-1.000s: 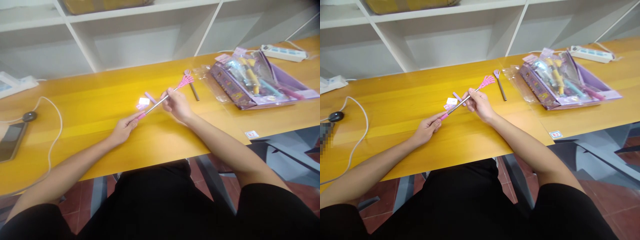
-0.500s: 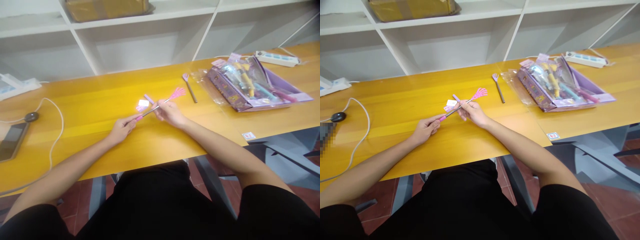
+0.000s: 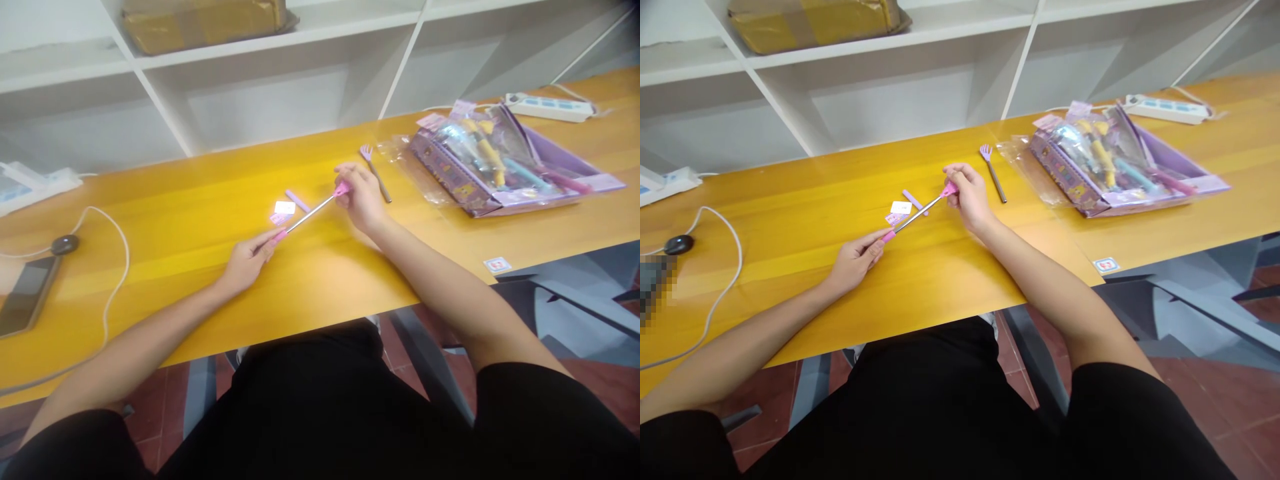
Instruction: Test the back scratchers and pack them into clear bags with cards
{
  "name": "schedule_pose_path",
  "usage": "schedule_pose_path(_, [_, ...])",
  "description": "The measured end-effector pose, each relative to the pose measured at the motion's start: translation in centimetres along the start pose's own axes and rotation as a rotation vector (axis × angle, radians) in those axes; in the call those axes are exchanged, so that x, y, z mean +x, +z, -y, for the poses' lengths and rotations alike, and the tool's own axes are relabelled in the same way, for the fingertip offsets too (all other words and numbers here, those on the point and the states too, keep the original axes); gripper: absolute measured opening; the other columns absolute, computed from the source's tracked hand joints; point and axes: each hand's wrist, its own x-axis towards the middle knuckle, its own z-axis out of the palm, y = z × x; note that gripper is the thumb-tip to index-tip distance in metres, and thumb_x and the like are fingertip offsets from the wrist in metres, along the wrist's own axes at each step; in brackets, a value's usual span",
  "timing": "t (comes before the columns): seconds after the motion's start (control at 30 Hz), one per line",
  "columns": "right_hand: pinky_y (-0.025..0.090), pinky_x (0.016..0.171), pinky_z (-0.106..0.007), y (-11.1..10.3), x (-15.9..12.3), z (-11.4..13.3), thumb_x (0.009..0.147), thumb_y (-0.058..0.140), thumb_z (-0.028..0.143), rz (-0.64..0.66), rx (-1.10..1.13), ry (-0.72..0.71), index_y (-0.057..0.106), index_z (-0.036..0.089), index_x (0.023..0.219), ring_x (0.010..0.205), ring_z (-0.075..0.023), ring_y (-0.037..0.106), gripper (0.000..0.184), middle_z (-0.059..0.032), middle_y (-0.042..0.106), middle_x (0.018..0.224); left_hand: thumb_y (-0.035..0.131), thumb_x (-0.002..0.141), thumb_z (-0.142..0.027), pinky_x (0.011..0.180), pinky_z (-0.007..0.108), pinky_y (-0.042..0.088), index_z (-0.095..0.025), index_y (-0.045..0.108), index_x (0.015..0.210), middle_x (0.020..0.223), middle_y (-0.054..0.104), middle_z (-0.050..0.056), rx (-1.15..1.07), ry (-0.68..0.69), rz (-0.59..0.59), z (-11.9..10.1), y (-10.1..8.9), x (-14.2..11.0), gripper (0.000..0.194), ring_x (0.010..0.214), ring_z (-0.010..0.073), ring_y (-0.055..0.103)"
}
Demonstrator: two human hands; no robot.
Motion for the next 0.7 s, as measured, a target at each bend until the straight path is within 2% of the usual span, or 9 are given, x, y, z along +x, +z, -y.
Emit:
schedule_pose_path(0.2, [0.028, 0.050, -0.026, -0.8, 0.0, 0.5, 0.090, 0.082, 0.086, 0.106, -0.235, -0.062, 0.068, 0.021, 0.081, 0.055, -0.0105, 0.045, 0.068, 0.0009, 0.053, 0.067, 0.067, 0.112, -0.051, 0.062, 0.026, 0.034, -0.022, 0.079, 0.153, 0.074, 0.051, -0.002, 0.083, 0.006, 0.000, 0.1, -0.3, -0.1, 0.052, 0.067, 0.0120, 0.042])
schedule_pose_path(0.33, [0.029, 0.053, -0.028, -0.7, -0.7, 0.8, 0.089, 0.073, 0.097, 0.187, -0.327, -0.068, 0.067, 0.020, 0.072, 0.056, -0.0124, 0.045, 0.078, -0.0013, 0.053, 0.062, 0.068, 0.111, -0.048, 0.064, 0.026, 0.035, -0.023, 0.080, 0.153, 0.074, 0.053, -0.002, 0.126, 0.032, 0.000, 0.0, -0.4, -0.5, 0.050, 0.067, 0.0113, 0.042])
schedule_pose_path(0.53, [0.030, 0.057, -0.029, -0.1, -1.8, 1.0, 0.096, 0.067, 0.090, 0.182, -0.374, -0.084, 0.060, 0.022, 0.071, 0.058, -0.0134, 0.043, 0.073, -0.0001, 0.050, 0.062, 0.069, 0.110, -0.049, 0.065, 0.027, 0.038, -0.023, 0.082, 0.148, 0.073, 0.057, -0.002, 0.157, 0.076, -0.030, 0.1, -0.4, -0.9, 0.048, 0.067, 0.0114, 0.047])
schedule_pose_path(0.7, [0.033, 0.061, -0.030, 1.1, -3.2, 0.8, 0.099, 0.063, 0.088, 0.203, -0.412, -0.097, 0.056, 0.023, 0.070, 0.062, -0.0149, 0.045, 0.072, 0.0004, 0.047, 0.062, 0.070, 0.110, -0.049, 0.062, 0.026, 0.040, -0.022, 0.085, 0.143, 0.074, 0.067, 0.000, 0.172, 0.107, -0.038, 0.2, -0.4, -1.0, 0.046, 0.065, 0.0109, 0.050])
